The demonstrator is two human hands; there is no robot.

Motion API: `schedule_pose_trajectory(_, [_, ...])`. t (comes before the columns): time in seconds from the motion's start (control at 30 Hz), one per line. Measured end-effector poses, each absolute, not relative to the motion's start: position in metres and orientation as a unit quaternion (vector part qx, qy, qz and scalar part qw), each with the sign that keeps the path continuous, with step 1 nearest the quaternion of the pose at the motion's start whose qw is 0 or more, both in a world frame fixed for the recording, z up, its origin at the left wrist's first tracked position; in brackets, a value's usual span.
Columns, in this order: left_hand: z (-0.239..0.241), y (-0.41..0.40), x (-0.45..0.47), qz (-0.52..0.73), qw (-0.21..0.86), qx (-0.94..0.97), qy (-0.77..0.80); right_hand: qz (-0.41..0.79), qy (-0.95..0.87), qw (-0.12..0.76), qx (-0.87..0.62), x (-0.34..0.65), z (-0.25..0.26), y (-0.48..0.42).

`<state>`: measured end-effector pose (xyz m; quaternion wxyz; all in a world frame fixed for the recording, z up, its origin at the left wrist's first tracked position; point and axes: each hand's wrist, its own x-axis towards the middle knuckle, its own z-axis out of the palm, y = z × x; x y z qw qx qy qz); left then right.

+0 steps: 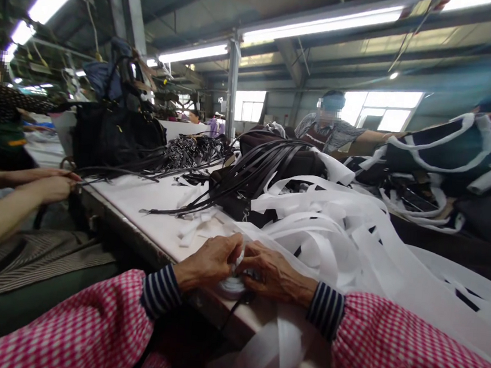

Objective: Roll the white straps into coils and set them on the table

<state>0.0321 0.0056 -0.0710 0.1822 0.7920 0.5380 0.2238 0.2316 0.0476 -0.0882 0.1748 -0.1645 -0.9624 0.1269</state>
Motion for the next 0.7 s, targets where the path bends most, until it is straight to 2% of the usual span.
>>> schedule_pose_trajectory(0.3, [-0.069,0.017,0.026,0.197,0.216,0.798,0.527,0.116,-0.954,0.222,-0.165,0.235,-0.096,0.045])
schedule_pose_trajectory(0.57, [-0.072,-0.01,0.023,0.164,0.084,0.808,0.559,0.086,-0.955,0.225,-0.172,0.236,-0.102,0.047])
schedule_pose_trajectory(0.7, [-0.087,-0.02,0.02,0.112,0.016,0.859,0.499,0.077,-0.952,0.232,-0.183,0.236,-0.102,0.047])
